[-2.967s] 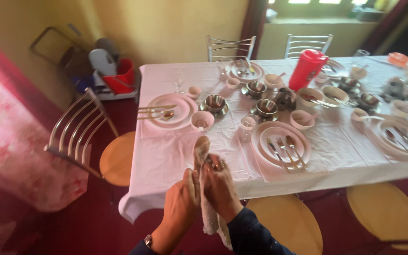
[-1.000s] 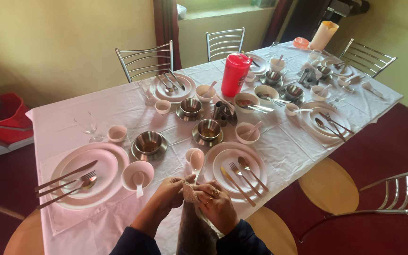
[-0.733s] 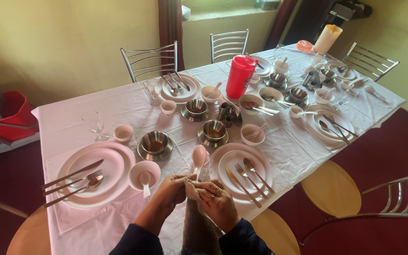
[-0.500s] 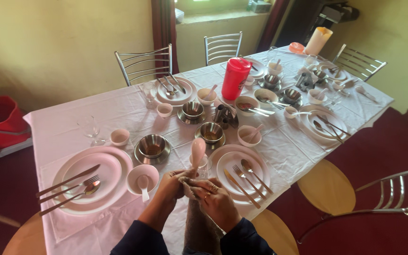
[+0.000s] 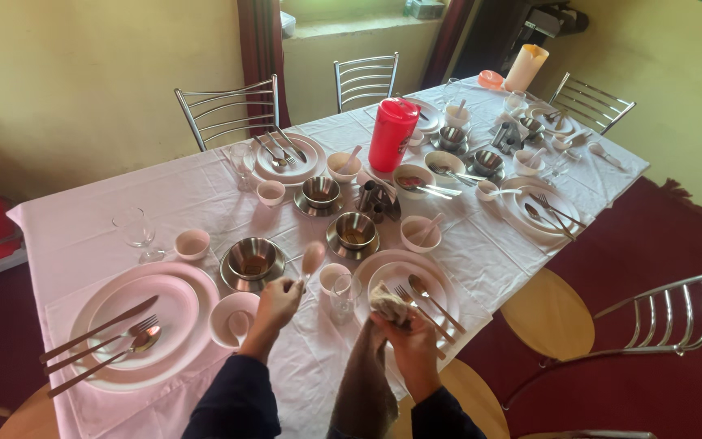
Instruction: The person wipes several spoons with a cloth after taking them from a drawer, then places them onto a dining table.
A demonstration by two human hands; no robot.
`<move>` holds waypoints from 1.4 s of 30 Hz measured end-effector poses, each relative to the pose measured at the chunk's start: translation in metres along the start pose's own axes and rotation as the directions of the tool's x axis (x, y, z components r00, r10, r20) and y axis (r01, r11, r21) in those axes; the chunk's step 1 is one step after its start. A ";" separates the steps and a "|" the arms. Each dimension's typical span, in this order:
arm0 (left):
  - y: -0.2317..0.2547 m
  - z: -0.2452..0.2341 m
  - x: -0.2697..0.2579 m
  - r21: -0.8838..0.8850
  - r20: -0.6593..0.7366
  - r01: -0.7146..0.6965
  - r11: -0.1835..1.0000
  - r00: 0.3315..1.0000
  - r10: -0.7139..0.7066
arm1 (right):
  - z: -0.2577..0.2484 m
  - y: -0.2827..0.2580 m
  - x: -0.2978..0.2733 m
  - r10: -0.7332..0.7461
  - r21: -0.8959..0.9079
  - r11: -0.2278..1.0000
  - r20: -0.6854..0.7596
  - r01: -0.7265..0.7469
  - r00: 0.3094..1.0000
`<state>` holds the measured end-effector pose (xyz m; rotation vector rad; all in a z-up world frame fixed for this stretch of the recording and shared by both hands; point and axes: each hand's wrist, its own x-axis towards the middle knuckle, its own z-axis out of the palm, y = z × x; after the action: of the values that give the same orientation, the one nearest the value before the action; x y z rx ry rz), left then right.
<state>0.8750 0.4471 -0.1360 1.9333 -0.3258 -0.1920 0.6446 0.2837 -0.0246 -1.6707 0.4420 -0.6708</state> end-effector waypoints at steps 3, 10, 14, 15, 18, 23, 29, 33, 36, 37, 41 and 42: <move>-0.029 0.021 0.018 0.125 0.020 0.047 0.991 0.999 -0.050 | -0.002 0.007 0.002 0.093 0.130 0.987 -0.002 -0.092 0.996; -0.071 0.076 0.052 -0.048 0.234 0.297 0.954 0.932 -0.278 | -0.009 0.015 0.002 0.081 0.199 0.977 0.006 -0.081 0.997; -0.085 0.097 0.065 0.044 0.229 0.339 0.940 0.912 -0.340 | -0.014 0.019 0.000 0.111 0.173 0.978 0.048 -0.117 0.993; -0.088 0.101 0.068 0.079 0.238 0.349 0.934 0.903 -0.357 | -0.015 0.019 0.000 0.098 0.144 0.984 0.052 -0.105 0.994; -0.099 0.110 0.072 0.060 0.246 0.355 0.933 0.901 -0.359 | -0.019 0.019 -0.002 0.141 0.159 0.976 0.069 -0.151 0.988; -0.106 0.115 0.068 0.036 0.275 0.386 0.922 0.883 -0.381 | -0.022 0.016 -0.005 0.154 0.189 0.968 0.072 -0.165 0.985; -0.104 0.115 0.063 -0.063 0.350 0.453 0.889 0.844 -0.406 | -0.026 0.010 -0.009 0.161 0.131 0.977 0.043 -0.166 0.986; -0.103 0.115 0.062 -0.071 0.356 0.453 0.889 0.844 -0.401 | -0.028 0.012 -0.014 0.122 0.155 0.979 0.057 -0.130 0.991; -0.104 0.109 0.065 -0.019 0.333 0.452 0.892 0.844 -0.421 | -0.029 0.012 -0.020 0.134 0.144 0.980 0.052 -0.140 0.990; -0.105 0.106 0.066 -0.018 0.334 0.450 0.893 0.844 -0.419 | -0.030 0.012 -0.021 0.132 0.145 0.980 0.049 -0.138 0.990; -0.098 0.074 0.066 0.186 0.073 0.223 0.957 0.968 -0.240 | -0.031 0.012 -0.026 0.164 0.179 0.970 0.004 -0.162 0.987; -0.089 0.064 0.062 0.309 -0.057 0.081 0.948 0.996 -0.066 | -0.031 0.013 -0.028 0.179 0.215 0.961 0.002 -0.175 0.984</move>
<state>0.9272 0.4020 -0.2416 2.2607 -0.2650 -0.1507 0.6044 0.2750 -0.0386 -1.4034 0.5071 -0.5797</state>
